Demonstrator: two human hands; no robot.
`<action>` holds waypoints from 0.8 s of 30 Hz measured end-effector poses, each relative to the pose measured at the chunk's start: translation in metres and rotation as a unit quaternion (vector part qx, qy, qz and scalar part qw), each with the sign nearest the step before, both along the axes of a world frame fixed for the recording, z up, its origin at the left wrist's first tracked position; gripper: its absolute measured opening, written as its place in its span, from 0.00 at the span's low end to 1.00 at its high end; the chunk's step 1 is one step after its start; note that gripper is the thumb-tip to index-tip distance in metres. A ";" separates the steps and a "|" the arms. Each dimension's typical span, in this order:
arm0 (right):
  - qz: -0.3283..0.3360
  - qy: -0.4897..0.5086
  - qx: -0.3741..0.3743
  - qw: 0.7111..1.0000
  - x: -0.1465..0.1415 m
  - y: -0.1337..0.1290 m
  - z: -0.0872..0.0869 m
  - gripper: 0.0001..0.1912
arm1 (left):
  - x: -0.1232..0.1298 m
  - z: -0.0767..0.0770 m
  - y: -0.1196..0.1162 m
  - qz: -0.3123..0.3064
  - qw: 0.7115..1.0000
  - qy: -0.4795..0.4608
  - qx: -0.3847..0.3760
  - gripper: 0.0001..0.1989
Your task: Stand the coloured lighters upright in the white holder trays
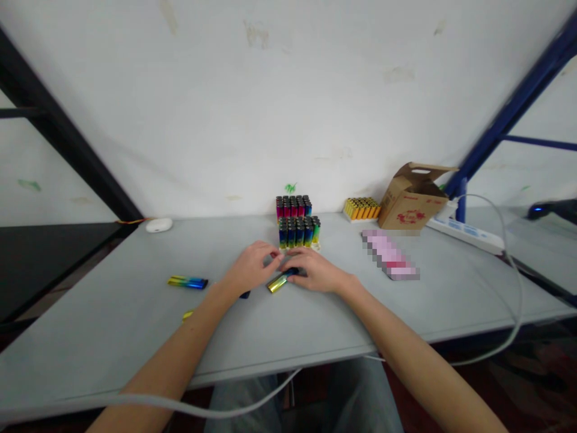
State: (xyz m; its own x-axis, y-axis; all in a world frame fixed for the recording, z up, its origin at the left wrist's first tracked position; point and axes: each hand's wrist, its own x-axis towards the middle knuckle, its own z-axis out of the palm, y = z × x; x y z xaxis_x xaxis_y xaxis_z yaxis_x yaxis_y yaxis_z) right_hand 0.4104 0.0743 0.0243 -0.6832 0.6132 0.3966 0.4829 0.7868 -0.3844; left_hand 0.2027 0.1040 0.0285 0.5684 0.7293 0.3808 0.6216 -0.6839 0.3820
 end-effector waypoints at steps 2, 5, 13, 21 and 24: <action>0.004 0.007 -0.020 1.000 0.000 0.000 -0.001 0.10 | -0.001 0.000 0.002 0.018 1.000 0.007 0.000 0.15; -0.012 0.047 -0.067 0.997 0.000 0.001 -0.002 0.10 | -0.002 0.001 0.002 0.033 0.999 0.004 -0.013 0.15; -0.136 0.309 -0.142 0.931 0.000 0.008 -0.002 0.20 | 0.006 -0.001 -0.006 -0.048 0.998 -0.043 -0.006 0.15; -0.163 0.416 -0.213 0.869 -0.012 0.011 -0.006 0.18 | 0.020 -0.008 -0.011 0.013 0.996 -0.068 -0.062 0.13; -0.151 0.423 -0.205 0.870 -0.012 0.011 -0.006 0.18 | 0.022 -0.004 -0.015 0.018 0.988 -0.091 -0.123 0.14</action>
State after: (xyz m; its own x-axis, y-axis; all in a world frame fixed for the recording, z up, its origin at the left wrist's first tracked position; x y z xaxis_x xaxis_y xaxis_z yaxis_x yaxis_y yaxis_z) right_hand 0.3984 0.0851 0.0182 -0.0358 0.9223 0.3848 0.0520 0.3862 -0.9209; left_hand 0.2244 0.0886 0.0249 0.4785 0.8311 0.2835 0.5496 -0.5352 0.6415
